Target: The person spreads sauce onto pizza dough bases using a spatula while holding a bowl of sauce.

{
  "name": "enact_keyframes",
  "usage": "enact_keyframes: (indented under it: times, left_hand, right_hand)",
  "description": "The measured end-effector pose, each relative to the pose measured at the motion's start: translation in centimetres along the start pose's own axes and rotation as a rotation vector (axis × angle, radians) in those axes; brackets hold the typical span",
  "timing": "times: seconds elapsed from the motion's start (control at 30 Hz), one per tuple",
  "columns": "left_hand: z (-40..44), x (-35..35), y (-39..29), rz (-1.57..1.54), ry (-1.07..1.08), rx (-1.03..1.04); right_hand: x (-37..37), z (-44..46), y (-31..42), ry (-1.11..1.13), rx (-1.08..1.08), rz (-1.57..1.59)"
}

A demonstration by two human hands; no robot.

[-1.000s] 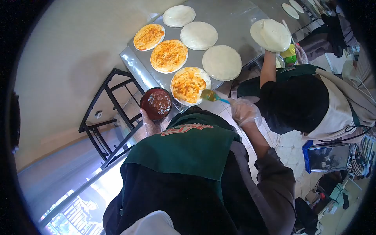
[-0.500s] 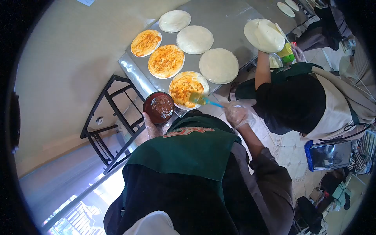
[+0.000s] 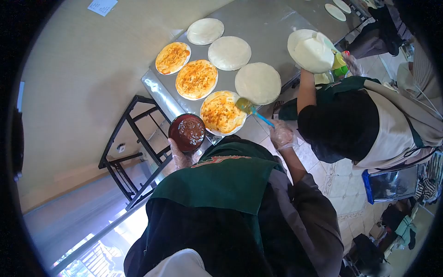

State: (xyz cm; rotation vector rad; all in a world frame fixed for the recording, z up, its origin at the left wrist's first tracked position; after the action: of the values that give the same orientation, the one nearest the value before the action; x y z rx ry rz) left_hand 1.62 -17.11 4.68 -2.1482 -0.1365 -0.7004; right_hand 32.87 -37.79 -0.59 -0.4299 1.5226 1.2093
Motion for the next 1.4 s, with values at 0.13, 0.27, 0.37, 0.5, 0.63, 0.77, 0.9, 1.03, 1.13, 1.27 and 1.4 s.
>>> enact_keyframes:
  times: [0.13, 0.27, 0.37, 0.5, 0.63, 0.77, 0.9, 1.03, 1.13, 1.27, 1.4]
  left_hand:
    - [0.4, -0.3, 0.2, 0.022, 0.008, -0.007]
    - [0.8, -0.3, 0.4, 0.036, -0.014, -0.053]
    - [0.5, 0.9, -0.3, 0.036, -0.007, -0.026]
    - [0.5, 1.2, -0.7, 0.015, -0.015, 0.007]
    - [0.4, 0.6, -1.0, 0.02, 0.006, -0.026]
    - [0.4, 1.1, -1.2, 0.036, -0.001, 0.017]
    - [0.4, 1.2, -1.1, 0.011, 0.006, 0.057]
    - [0.7, 0.7, -0.2, -0.011, 0.025, -0.007]
    - [2.4, -0.6, 1.6, -0.026, -0.01, -0.051]
    - [4.5, -1.1, 3.1, 0.1, -0.026, -0.002]
    - [5.7, -0.1, 3.8, 0.245, -0.025, 0.012]
  right_hand:
    - [0.1, 2.7, 1.6, -0.006, -0.038, 0.071]
    - [4.0, 4.6, 1.8, 0.182, -0.19, -0.247]
    - [2.6, 0.8, 1.6, 0.13, -0.125, -0.141]
    - [1.3, -2.5, -0.6, 0.178, -0.225, -0.212]
    - [-0.3, 1.9, 3.6, 0.203, -0.124, -0.215]
    - [1.6, 2.0, 2.3, 0.238, -0.013, -0.218]
    - [-0.1, -1.8, 0.6, 0.101, -0.007, -0.038]
    - [-3.9, 1.6, 5.2, -0.015, -0.055, 0.227]
    - [-6.6, 3.8, 9.6, 0.01, -0.246, 0.237]
    - [-4.6, 5.5, 12.6, 0.227, -0.468, -0.044]
    - [-2.1, 4.4, 13.1, 0.336, -0.427, -0.2]
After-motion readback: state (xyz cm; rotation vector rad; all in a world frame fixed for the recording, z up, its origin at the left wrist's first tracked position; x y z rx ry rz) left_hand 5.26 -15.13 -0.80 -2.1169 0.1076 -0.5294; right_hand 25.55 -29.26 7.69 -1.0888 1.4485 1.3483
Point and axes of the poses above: each hand's wrist, its own z-axis towards the middle knuckle, its own x-axis out of the palm, y = z × x, the point moved 2 cm from there along z, towards the middle knuckle, and after that the axes turned 7 degrees about -x, right-handed, at the moved point
